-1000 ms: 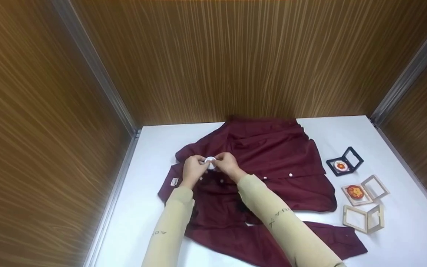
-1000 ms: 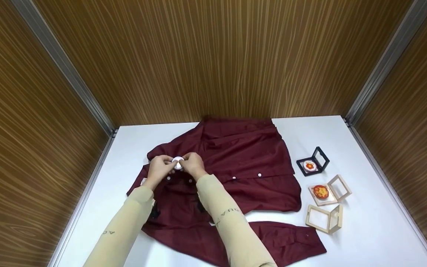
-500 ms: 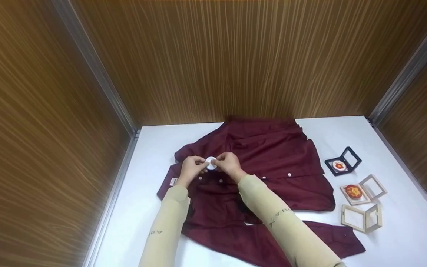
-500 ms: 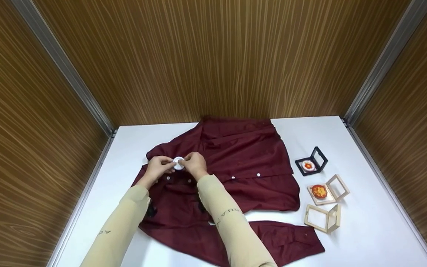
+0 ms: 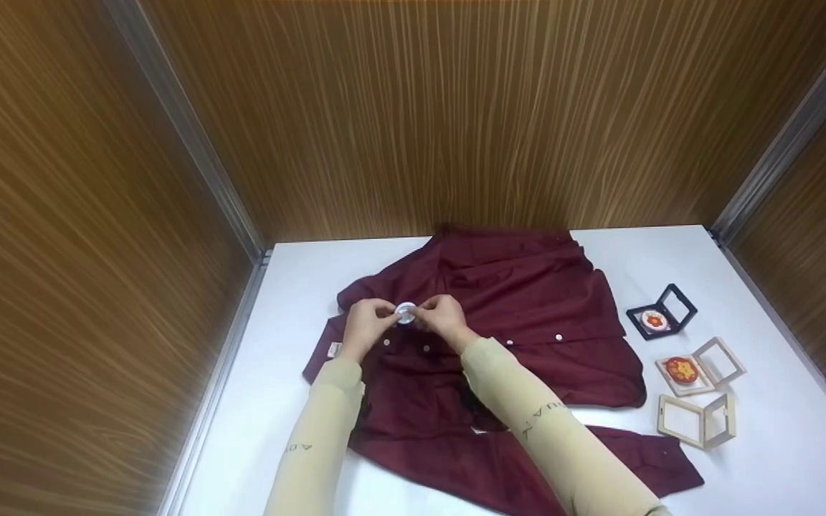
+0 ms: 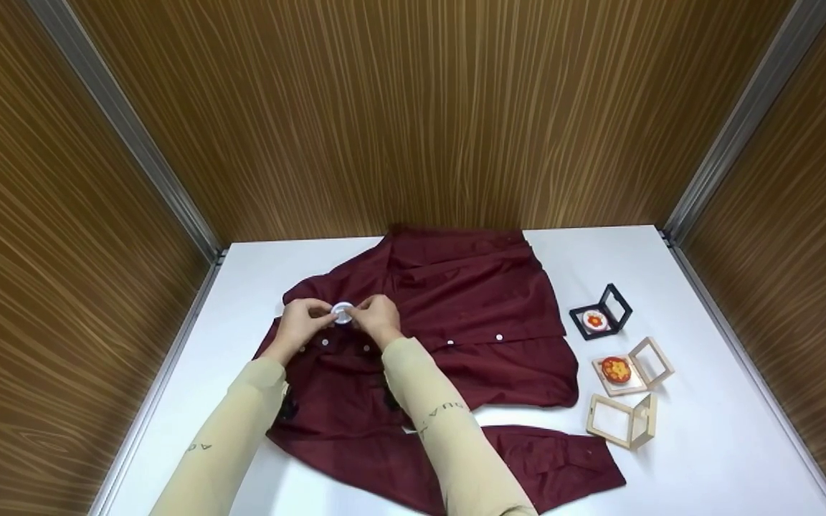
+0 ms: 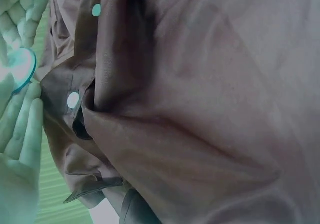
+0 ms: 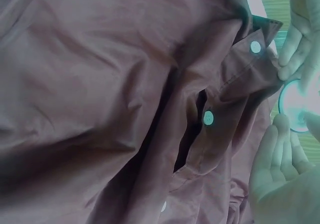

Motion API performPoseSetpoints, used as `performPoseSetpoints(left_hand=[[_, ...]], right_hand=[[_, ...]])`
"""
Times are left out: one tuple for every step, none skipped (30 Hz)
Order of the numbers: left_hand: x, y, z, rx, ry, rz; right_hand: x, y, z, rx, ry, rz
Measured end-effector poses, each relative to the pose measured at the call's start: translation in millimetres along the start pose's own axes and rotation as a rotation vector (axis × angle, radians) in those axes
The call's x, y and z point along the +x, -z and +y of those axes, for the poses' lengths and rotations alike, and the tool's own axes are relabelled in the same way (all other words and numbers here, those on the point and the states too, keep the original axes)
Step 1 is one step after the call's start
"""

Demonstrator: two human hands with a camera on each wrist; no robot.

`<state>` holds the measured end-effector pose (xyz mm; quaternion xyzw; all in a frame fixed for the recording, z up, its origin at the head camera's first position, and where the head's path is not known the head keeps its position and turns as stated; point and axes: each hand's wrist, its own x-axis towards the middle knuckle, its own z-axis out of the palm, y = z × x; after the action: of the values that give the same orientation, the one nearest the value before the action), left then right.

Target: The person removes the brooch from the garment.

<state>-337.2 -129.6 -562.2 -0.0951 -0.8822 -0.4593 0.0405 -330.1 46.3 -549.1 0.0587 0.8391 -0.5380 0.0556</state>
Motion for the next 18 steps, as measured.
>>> performPoseSetpoints(left_hand=[[-0.3, 0.2, -0.4, 0.031, -0.020, 0.013], [-0.6, 0.5, -0.7, 0.063, -0.036, 0.023], [-1.0, 0.7, -0.9, 0.090, -0.047, 0.029], [-1.4, 1.0, -0.7, 0.115, -0.060, 0.035], [-1.8, 1.1, -0.8, 0.136, -0.072, 0.038], [-2.3, 1.3, -0.7, 0.151, -0.088, 0.041], [-2.6, 1.4, -0.3, 0.168, -0.103, 0.042], [-2.9, 1.4, 0.5, 0.179, -0.115, 0.043], [-3.4, 1.3, 1.3, 0.188, -0.126, 0.043], [-3.9, 1.1, 2.0, 0.197, -0.139, 0.045], [-4.2, 0.7, 2.5, 0.203, -0.154, 0.047], [-4.6, 0.5, 3.1, 0.204, -0.165, 0.049], [-5.1, 0.0, 3.9, 0.200, -0.166, 0.049], [-5.6, -0.5, 4.4, 0.190, -0.164, 0.049], [-5.9, -0.9, 4.8, 0.176, -0.157, 0.050], [-6.0, -1.3, 5.3, 0.159, -0.148, 0.051], [-6.0, -1.8, 5.8, 0.143, -0.132, 0.055], [-5.8, -2.2, 6.7, 0.122, -0.110, 0.057]], right_hand=[[0.1, -0.5, -0.4, 0.058, -0.014, -0.010], [0.1, -1.0, -1.0, 0.118, -0.028, -0.018], [0.1, -1.3, -1.7, 0.176, -0.046, -0.023], [0.0, -1.3, -2.4, 0.234, -0.068, -0.028], [0.2, -1.2, -3.3, 0.291, -0.090, -0.030], [0.5, -0.9, -3.9, 0.338, -0.107, -0.031], [0.5, -0.4, -4.5, 0.367, -0.121, -0.031], [0.2, 0.3, -5.0, 0.385, -0.129, -0.030], [0.1, 1.1, -5.4, 0.398, -0.137, -0.028], [-0.2, 2.1, -5.7, 0.405, -0.140, -0.027], [-0.4, 3.0, -6.3, 0.406, -0.141, -0.025], [-0.8, 3.8, -6.8, 0.398, -0.140, -0.023], [-1.4, 4.7, -7.3, 0.390, -0.141, -0.020], [-1.7, 5.3, -7.8, 0.388, -0.142, -0.017], [-1.8, 5.6, -8.2, 0.385, -0.143, -0.016], [-2.0, 5.9, -8.7, 0.384, -0.144, -0.015], [-2.2, 6.0, -9.2, 0.387, -0.146, -0.015], [-2.5, 6.0, -9.7, 0.393, -0.145, -0.017]])
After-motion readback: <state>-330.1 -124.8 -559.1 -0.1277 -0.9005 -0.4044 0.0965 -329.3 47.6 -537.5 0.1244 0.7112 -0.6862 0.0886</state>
